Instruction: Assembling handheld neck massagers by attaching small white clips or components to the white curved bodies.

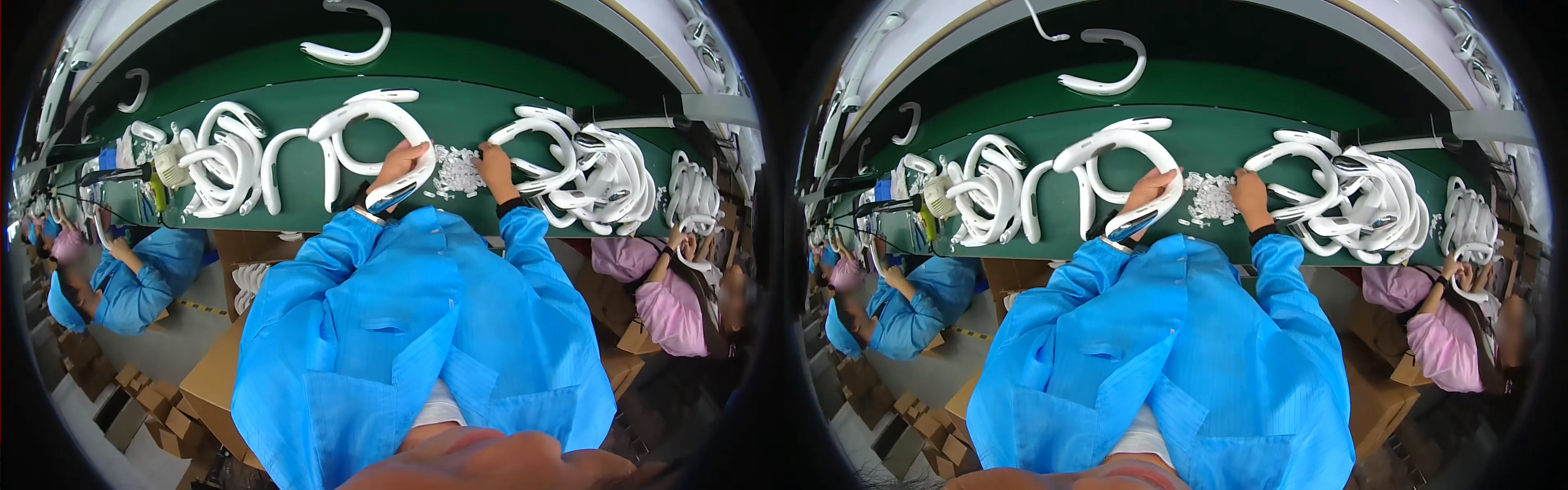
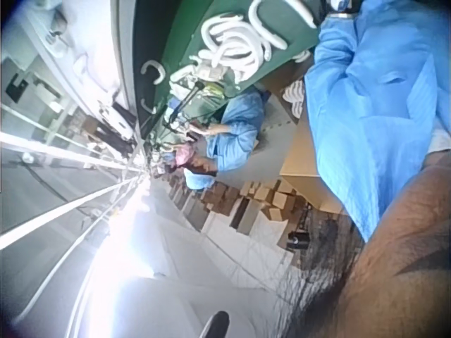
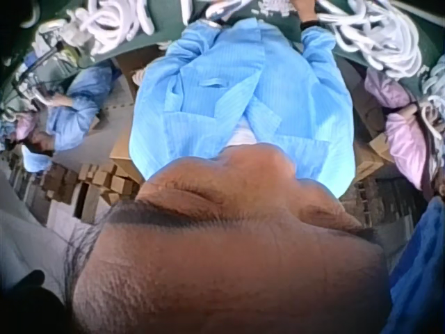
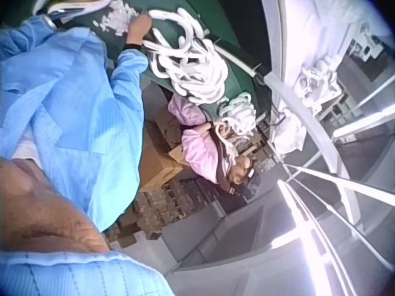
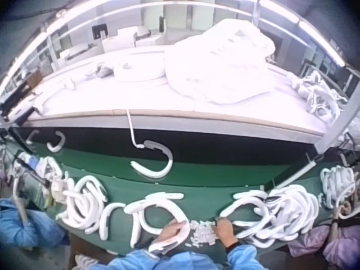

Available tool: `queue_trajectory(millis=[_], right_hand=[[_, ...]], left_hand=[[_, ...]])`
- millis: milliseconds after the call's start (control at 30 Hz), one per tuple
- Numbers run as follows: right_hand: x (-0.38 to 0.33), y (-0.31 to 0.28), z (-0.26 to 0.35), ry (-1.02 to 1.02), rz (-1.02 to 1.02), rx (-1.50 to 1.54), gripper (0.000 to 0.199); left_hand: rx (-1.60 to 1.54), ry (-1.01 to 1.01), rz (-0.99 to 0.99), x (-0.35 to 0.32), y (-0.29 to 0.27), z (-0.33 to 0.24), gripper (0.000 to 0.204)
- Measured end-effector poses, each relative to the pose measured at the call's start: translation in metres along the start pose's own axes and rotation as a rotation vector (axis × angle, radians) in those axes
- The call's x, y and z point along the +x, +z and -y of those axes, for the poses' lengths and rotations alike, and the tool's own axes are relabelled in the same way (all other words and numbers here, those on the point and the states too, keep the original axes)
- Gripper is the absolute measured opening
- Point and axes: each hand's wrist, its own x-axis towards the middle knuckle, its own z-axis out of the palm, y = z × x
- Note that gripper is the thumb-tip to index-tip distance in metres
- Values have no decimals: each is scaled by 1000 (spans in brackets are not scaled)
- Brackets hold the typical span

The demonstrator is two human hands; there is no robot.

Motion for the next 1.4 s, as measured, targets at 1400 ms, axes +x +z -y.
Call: queue_trajectory(millis=[1400], right_hand=[[-38, -89, 55, 162, 73, 1521, 8]], left_hand=[[284, 16, 164, -50, 119, 2, 55]])
